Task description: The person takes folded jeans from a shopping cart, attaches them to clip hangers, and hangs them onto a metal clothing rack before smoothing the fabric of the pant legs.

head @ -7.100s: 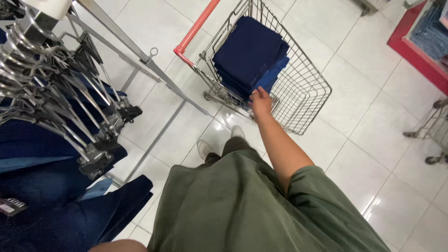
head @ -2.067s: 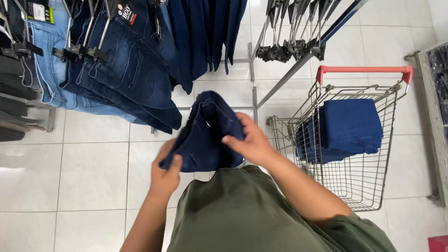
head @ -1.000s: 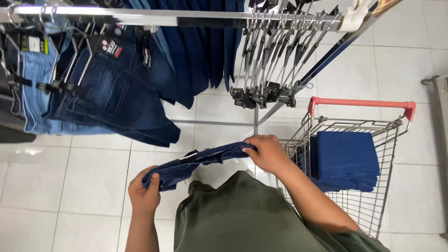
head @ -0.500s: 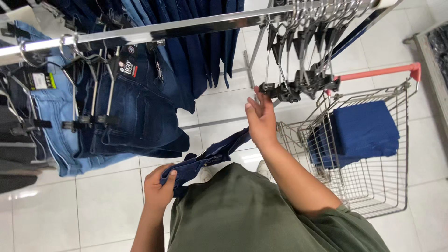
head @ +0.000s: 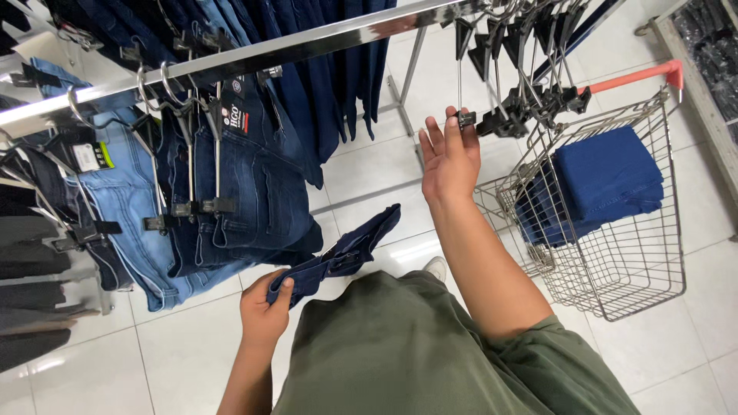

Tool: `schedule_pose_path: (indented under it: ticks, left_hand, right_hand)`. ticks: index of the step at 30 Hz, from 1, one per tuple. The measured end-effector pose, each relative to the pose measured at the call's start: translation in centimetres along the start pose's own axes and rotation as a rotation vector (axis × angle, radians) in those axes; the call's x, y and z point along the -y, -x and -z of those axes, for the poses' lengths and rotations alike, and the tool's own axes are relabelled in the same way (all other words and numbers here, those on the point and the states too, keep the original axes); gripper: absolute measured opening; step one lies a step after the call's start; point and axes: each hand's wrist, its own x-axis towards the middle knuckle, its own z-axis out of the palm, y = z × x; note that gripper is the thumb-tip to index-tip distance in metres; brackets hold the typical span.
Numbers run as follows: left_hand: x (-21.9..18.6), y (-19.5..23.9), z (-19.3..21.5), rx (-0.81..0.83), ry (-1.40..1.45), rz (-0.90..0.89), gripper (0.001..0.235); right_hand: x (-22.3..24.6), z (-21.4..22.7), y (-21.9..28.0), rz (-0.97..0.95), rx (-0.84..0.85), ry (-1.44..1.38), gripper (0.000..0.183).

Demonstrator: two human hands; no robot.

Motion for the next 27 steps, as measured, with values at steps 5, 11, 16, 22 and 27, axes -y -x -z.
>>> schedule_pose_path:
  ticks: [5, 11, 16, 22, 27]
  left_hand:
    - [2.0, 0.9, 0.4, -0.022, 0.053, 0.052, 0.014]
    - [1.2, 1.0, 0.5, -0.050, 0.081, 0.107, 0.013]
    - [1.4, 0.7, 0.1, -0.040, 0.055, 0.110, 0.012]
    - [-2.8, -0.5, -1.0, -0.030, 0.067, 0.154, 0.014]
    - [-1.7, -1.3, -2.3, -0.032, 0.106, 0.221, 0.037]
  right_hand:
    - [0.3, -1.0, 1.9, 0.010, -0.058, -0.026, 0.039]
    - [-0.7, 0.4, 2.1, 0.301, 0.013, 0.097, 0.031]
    - [2.0, 2.1, 3.1, 0.804, 0.253, 0.386, 0.032]
    - [7.4, 4.4, 4.2, 0.810, 0.511, 0.515, 0.035]
    - [8.5, 8.9, 3.6, 0.338, 0.568, 0.397, 0.043]
